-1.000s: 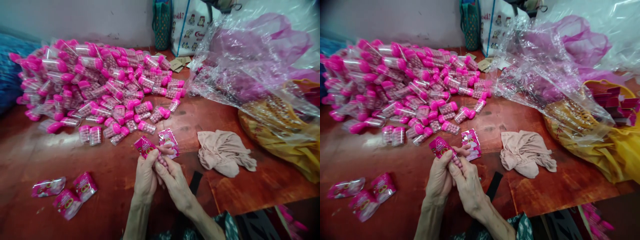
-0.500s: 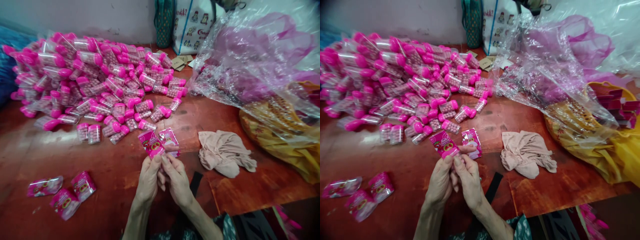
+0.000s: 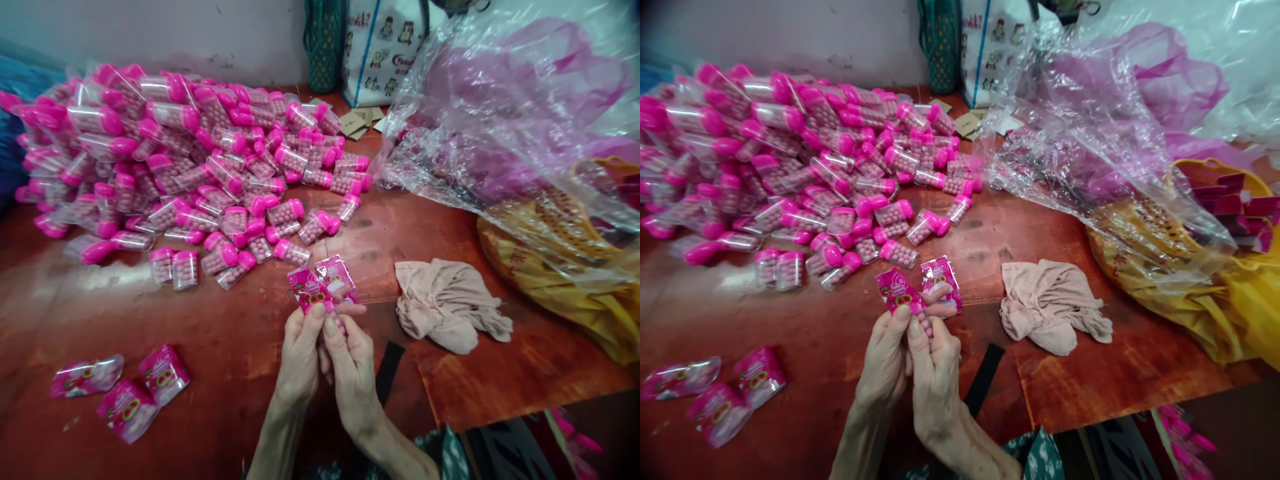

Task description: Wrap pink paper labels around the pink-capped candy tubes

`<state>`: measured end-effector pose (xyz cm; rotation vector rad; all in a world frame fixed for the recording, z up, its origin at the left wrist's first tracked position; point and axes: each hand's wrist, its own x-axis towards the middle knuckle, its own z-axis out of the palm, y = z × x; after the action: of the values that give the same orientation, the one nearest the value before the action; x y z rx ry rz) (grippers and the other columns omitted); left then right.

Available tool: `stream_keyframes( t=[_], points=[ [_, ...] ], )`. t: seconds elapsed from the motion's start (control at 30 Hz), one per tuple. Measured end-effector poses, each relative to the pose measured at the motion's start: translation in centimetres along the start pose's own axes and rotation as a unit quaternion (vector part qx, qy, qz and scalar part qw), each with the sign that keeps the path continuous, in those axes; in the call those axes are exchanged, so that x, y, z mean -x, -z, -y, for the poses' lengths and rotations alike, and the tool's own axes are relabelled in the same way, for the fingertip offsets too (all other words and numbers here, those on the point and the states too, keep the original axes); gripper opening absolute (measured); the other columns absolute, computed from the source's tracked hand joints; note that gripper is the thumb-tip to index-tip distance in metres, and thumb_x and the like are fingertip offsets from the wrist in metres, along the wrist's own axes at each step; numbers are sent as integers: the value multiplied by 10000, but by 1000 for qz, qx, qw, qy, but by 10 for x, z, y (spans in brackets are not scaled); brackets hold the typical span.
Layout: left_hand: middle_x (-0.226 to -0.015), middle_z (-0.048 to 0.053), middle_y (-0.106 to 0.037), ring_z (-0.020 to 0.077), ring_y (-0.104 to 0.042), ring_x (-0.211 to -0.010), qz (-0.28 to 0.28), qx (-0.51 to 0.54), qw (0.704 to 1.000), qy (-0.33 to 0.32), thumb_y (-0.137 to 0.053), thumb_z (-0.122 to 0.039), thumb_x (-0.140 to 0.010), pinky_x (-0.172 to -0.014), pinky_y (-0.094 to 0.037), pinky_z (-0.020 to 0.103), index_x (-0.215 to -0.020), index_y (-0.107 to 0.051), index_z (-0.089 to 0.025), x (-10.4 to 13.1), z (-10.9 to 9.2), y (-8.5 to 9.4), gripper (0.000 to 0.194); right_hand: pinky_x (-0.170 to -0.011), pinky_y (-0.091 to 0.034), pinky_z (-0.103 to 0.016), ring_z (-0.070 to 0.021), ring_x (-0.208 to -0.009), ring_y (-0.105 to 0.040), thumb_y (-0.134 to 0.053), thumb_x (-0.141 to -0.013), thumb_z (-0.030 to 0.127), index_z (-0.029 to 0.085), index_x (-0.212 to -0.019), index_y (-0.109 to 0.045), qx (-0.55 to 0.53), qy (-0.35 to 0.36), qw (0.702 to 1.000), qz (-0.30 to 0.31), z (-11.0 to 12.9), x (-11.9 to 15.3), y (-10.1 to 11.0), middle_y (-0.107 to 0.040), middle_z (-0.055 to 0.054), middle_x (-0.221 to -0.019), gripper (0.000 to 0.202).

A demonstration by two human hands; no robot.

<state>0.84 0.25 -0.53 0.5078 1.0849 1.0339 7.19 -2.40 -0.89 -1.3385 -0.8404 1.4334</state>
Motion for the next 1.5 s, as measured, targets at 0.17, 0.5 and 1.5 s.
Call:
stream_keyframes(
  t=[0.17, 0.5, 1.5],
  points=[
    [-742, 47, -679, 22, -355, -375, -2, -14, 999, -36, -520, -312, -809, -340, -283, 138, -919, -663, -156, 2, 6, 2, 239, -401, -256, -193, -67, -440, -327, -399, -887, 392, 190, -703, -440, -13, 24, 999, -40, 0, -7, -3, -350, 70, -520, 277],
    [-688, 62, -655, 95, -554, -514, -9, 122, 991, -52, -451, -264, -847, -490, -454, 195, -793, -655, -107, -6, -5, 7, 262, -632, -438, -246, -148, -691, -565, -433, -877, 165, 152, -934, -584, 323, 293, 895, -94, 17, -14, 24, -595, -53, -766, 162],
    [-559, 53, -640, 75, -506, -333, 104, 33, 990, 85, -481, -244, -822, -293, -352, 122, -763, -532, -119, -6, -6, 16, 148, -465, -376, -228, -145, -539, -550, -354, -858, 85, 157, -892, -405, 507, 323, 796, 63, 1, -42, 46, -555, -12, -653, 95]
  ],
)
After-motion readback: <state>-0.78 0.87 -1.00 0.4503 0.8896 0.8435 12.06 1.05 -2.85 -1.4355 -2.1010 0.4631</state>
